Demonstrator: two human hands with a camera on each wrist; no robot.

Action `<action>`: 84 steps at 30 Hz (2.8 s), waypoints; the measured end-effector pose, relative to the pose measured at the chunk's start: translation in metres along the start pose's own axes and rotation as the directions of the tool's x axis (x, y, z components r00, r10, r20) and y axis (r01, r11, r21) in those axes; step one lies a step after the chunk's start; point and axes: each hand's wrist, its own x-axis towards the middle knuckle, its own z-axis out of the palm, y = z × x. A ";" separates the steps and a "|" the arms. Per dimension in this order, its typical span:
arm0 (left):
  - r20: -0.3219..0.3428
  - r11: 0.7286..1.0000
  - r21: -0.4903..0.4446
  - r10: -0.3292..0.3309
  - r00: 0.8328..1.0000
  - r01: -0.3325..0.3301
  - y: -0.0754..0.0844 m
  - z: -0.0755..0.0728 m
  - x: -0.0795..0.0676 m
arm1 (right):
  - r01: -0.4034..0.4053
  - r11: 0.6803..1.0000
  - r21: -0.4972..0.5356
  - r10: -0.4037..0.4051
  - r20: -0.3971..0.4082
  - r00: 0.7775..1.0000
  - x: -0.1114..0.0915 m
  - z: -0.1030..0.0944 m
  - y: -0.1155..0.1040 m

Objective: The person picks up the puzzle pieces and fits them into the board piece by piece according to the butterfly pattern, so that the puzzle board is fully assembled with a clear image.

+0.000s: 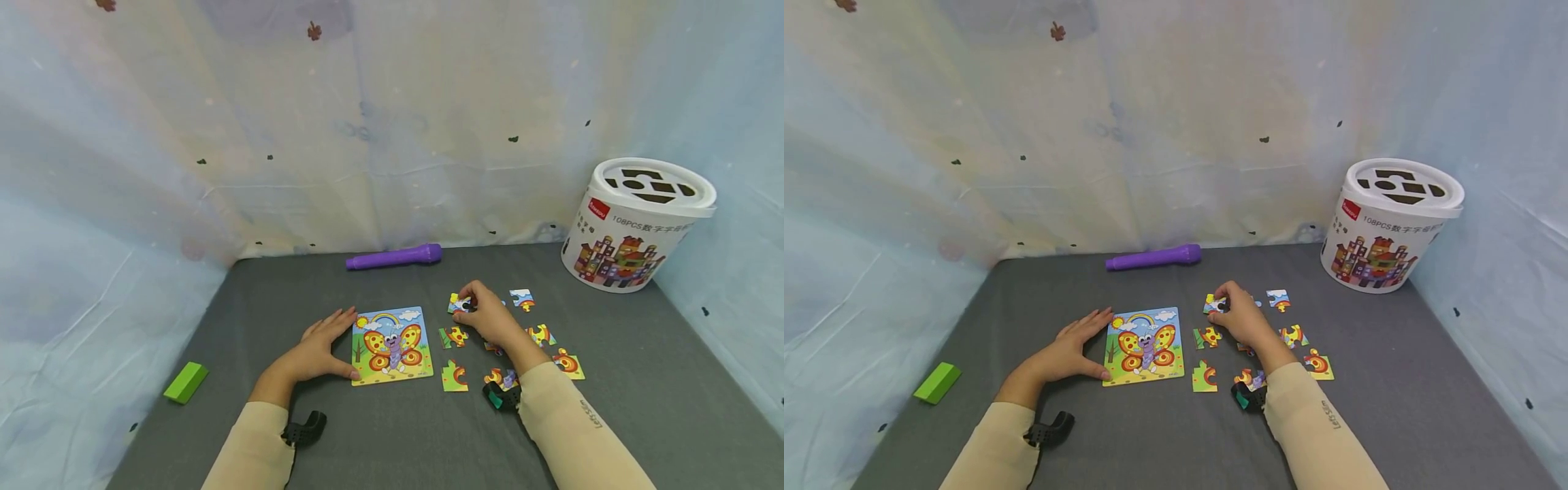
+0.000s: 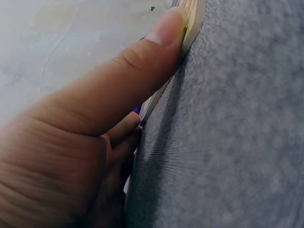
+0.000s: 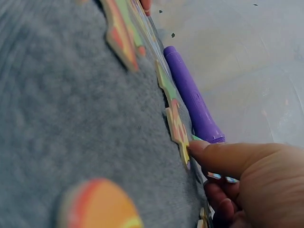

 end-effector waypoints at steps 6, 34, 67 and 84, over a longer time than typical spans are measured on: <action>0.011 1.000 0.008 -0.005 1.000 0.004 0.000 -0.001 -0.001 | 0.044 0.997 0.057 -0.041 -0.046 0.998 -0.003 0.002 0.002; 0.005 1.000 -0.006 -0.012 1.000 0.012 0.004 0.001 -0.005 | 0.179 0.914 0.364 -0.132 -0.151 0.980 -0.023 -0.007 -0.072; -0.009 0.998 0.030 -0.050 0.999 0.050 0.005 0.000 0.002 | -0.034 0.974 0.223 0.000 0.148 0.989 0.023 0.101 -0.104; -0.006 1.000 0.010 -0.014 1.000 0.014 0.005 -0.001 0.001 | -0.172 0.953 0.248 0.113 0.236 0.965 0.031 0.111 -0.115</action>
